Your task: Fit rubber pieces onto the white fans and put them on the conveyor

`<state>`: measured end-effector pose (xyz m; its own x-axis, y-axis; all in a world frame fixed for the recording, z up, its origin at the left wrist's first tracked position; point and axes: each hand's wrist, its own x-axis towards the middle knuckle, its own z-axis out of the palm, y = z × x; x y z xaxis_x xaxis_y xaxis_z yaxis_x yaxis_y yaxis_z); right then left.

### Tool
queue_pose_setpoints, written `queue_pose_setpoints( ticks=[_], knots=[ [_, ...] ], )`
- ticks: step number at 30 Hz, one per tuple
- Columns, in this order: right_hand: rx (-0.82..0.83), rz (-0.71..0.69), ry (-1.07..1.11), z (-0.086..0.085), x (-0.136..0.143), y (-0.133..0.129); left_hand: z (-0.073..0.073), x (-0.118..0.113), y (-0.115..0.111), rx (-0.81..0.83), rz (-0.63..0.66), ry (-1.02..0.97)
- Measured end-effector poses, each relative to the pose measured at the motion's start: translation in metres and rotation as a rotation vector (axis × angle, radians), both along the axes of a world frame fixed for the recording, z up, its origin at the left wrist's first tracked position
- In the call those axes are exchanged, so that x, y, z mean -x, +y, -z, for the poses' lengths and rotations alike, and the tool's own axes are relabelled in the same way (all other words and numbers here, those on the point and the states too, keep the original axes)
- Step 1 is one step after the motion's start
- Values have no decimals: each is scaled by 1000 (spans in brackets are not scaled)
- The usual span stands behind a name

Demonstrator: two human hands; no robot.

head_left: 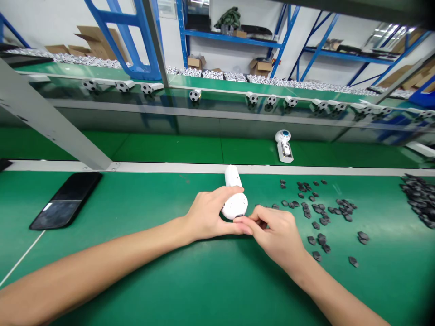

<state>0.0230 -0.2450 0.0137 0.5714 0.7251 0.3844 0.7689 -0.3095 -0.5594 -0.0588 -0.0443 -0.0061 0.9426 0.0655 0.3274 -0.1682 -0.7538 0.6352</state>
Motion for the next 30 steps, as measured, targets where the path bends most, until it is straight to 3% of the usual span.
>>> queue_pose_setpoints(
  ticks=[4,8,11,16,20,25,28,30],
  knots=[
    [-15,-27,-15,3,-1,2,-1,0,0,14,2,-8],
    [14,-206,-15,0,-10,3,-4,1,1,102,81,9],
    [76,-300,32,-12,-28,-8,-6,2,5,176,130,-6],
    [226,-64,134,-31,-69,-33,-7,2,13,230,120,-48],
    [428,-117,141,-27,-85,-38,-9,1,15,270,156,-68],
    [472,-151,52,-16,-82,-32,-12,-3,17,312,111,-66],
    [504,-156,45,-12,-80,-31,-9,-5,17,441,65,-57],
    [501,-143,56,-9,-80,-29,-3,-7,16,626,35,-33]
  ],
)
